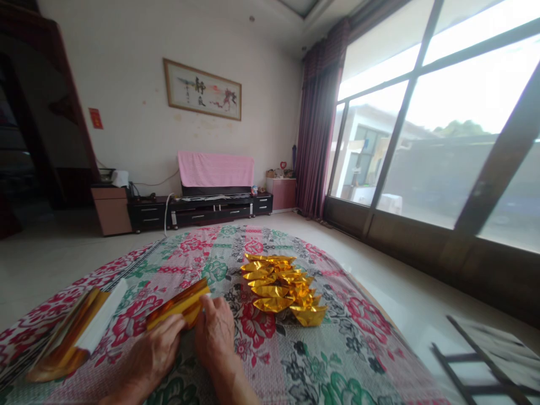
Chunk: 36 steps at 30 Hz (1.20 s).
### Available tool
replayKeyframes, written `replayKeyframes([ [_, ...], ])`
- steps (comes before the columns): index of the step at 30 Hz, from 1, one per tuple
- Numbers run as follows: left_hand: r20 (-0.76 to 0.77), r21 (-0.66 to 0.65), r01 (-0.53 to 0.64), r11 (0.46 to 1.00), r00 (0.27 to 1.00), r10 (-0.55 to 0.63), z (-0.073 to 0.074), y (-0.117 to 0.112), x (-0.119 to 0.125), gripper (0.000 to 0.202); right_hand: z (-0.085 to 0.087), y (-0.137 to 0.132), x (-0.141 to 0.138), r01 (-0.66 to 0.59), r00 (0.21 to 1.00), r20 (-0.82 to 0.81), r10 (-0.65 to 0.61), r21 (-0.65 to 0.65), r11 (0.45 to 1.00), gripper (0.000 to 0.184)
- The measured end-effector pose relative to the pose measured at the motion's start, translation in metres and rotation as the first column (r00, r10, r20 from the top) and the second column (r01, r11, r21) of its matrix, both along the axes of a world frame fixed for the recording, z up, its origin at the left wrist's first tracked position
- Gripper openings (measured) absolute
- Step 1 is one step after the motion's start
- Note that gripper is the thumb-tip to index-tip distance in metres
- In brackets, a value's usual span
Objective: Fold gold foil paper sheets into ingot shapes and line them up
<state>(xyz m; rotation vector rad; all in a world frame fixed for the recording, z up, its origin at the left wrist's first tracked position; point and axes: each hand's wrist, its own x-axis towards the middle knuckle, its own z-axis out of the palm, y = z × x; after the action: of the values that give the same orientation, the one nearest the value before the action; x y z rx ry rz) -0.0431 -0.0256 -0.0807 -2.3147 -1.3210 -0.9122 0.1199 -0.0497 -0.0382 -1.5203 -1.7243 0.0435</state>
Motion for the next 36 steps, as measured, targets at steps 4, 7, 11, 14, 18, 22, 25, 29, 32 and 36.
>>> replayKeyframes([
  [4, -0.087, -0.147, 0.066, 0.987, 0.993, -0.08, 0.02, -0.001, 0.0, 0.03, -0.001, 0.0, 0.0, 0.005, 1.0, -0.01, -0.005, 0.016, 1.0, 0.029],
  [7, -0.104, -0.227, 0.029, 0.974, 0.993, -0.053, 0.039, 0.0, 0.004, 0.029, -0.004, 0.002, 0.0, 0.012, 1.0, -0.029, -0.011, 0.034, 0.999, 0.029],
  [11, -0.082, -0.221, -0.071, 0.973, 0.995, 0.054, 0.048, 0.009, 0.011, 0.026, -0.01, 0.003, -0.001, 0.016, 1.0, -0.021, -0.015, 0.038, 0.999, 0.033],
  [14, -0.053, -0.154, -0.127, 0.98, 0.991, 0.12, 0.044, 0.016, 0.013, 0.023, -0.011, 0.003, -0.001, 0.007, 1.0, -0.028, -0.007, 0.018, 1.0, 0.035],
  [18, -0.031, -0.088, -0.13, 0.988, 0.991, 0.127, 0.034, 0.02, 0.012, 0.022, -0.008, 0.002, 0.0, -0.002, 0.999, -0.054, 0.001, -0.02, 1.0, 0.036],
  [22, -0.003, -0.049, -0.104, 0.993, 0.995, 0.104, 0.028, 0.021, 0.01, 0.021, -0.004, 0.002, 0.001, -0.004, 0.998, -0.064, 0.0, -0.061, 0.998, 0.035],
  [25, 0.01, -0.027, -0.098, 0.995, 0.995, 0.098, 0.026, 0.022, 0.009, 0.021, -0.003, 0.002, 0.001, -0.007, 0.998, -0.065, 0.003, -0.06, 0.998, 0.035],
  [29, 0.013, -0.03, -0.087, 0.996, 0.996, 0.088, 0.024, 0.024, 0.007, 0.021, -0.002, 0.001, 0.001, -0.006, 0.999, -0.051, 0.003, -0.055, 0.998, 0.033],
  [32, 0.021, -0.044, -0.089, 0.995, 0.996, 0.09, 0.023, 0.026, 0.006, 0.021, -0.001, 0.001, 0.002, -0.002, 0.999, -0.041, 0.0, -0.047, 0.999, 0.033],
  [36, 0.025, -0.054, -0.098, 0.994, 0.995, 0.1, 0.022, 0.027, 0.005, 0.022, -0.002, 0.002, 0.002, 0.003, 0.999, -0.045, -0.005, -0.045, 0.999, 0.032],
])
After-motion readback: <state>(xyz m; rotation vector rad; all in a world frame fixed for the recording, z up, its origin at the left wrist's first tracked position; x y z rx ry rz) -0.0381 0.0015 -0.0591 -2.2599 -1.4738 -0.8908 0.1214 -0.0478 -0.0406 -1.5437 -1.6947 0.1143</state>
